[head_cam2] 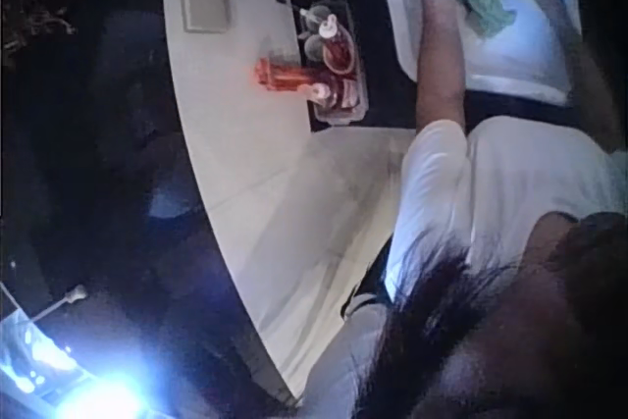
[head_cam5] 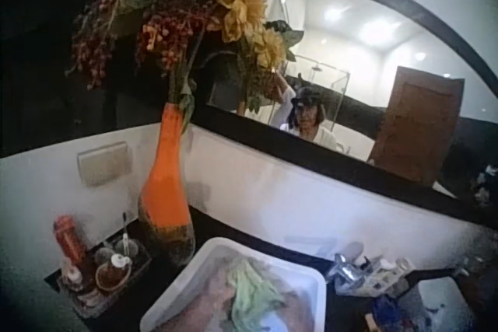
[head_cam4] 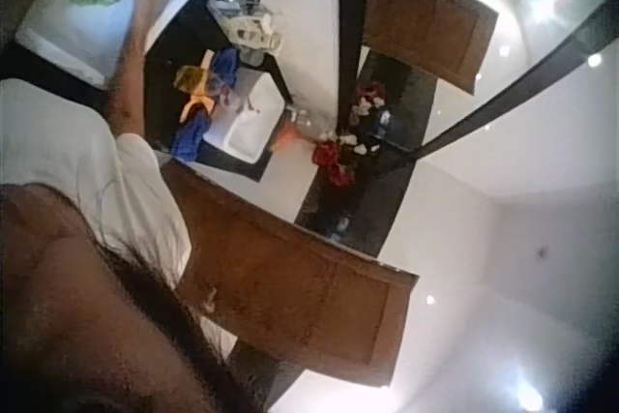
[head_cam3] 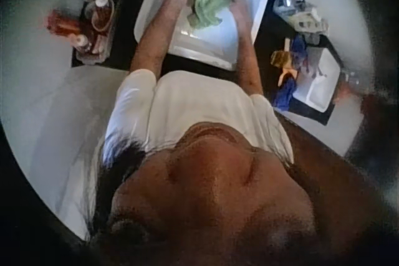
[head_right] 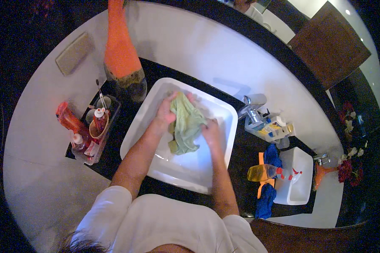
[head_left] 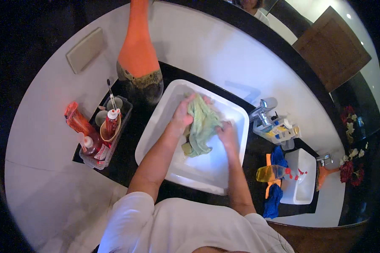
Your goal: The person washes a green cloth by hand in a white sink, applying liquid soap from a yellow bottle and scrubbing the cloth under running water.
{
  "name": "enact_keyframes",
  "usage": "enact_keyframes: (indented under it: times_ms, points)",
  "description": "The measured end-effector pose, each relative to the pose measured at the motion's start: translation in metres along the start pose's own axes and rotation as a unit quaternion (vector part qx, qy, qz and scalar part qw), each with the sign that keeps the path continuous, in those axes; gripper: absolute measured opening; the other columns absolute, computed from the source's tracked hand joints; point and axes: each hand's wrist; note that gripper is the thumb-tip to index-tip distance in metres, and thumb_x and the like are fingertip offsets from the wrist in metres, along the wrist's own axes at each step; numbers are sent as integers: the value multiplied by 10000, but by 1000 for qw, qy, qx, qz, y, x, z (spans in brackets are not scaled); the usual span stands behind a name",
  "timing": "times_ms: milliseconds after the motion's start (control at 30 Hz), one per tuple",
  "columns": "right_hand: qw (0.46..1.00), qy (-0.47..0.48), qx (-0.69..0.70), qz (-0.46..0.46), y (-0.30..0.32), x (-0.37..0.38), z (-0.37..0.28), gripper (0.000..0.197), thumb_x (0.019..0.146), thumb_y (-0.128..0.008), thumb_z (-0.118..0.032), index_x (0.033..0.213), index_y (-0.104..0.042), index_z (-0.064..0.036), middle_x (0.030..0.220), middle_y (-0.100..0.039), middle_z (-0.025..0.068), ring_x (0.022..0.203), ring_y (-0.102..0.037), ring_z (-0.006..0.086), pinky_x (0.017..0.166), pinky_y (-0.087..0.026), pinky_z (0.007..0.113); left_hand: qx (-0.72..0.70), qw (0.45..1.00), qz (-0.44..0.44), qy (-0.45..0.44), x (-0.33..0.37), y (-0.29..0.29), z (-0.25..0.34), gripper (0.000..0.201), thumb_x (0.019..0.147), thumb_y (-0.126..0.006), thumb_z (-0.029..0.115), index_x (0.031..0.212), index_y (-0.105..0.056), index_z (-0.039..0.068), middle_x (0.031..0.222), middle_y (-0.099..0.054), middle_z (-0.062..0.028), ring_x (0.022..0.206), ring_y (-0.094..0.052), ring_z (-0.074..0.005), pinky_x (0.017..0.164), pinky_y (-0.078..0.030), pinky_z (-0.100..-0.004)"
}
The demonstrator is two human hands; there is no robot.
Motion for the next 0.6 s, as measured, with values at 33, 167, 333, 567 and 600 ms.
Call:
enact_keyframes:
  times_ms: [33,167,333,567,600]
  points:
    - [993,92,15,68,-17,-2,-26,275,677,-591,-74,934,-571,20,918,-535,140,899,-497,301,889,-367,356,68,997,21,-11,14,29,-3,325,800,-587,299,966,-532,25,939,-571,-97,854,-554,-223,791,-451,-362]
    - [951,271,49,140,-57,-26,-77,176,654,-571,-83,797,-557,18,874,-508,150,884,-461,326,837,-343,368,114,988,97,-38,5,65,-65,221,817,-564,269,880,-529,60,853,-562,-56,755,-540,-184,723,-458,-336]
    - [924,106,-319,184,-46,21,-14,231,770,-539,-199,667,-580,4,618,-576,134,504,-521,284,478,-417,389,23,980,196,38,27,66,-97,158,808,-487,196,888,-587,104,845,-582,-38,764,-561,-162,728,-467,-315]
    - [938,241,117,220,-67,-5,-49,252,755,-565,-202,566,-551,-37,569,-549,151,503,-533,319,485,-428,417,218,973,34,-68,43,125,-106,125,774,-550,215,755,-559,91,737,-562,-63,710,-567,-181,649,-474,-338]
    - [927,278,95,233,-66,-3,-56,229,739,-577,-190,572,-549,-36,575,-546,149,523,-536,319,495,-429,410,283,951,1,-127,37,130,-102,145,767,-565,231,771,-562,86,750,-566,-66,722,-569,-181,657,-475,-336]
Point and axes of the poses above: each hand's wrist, its own x-axis towards the middle knuckle, its own y-axis out of the back of the hand, z = x × y
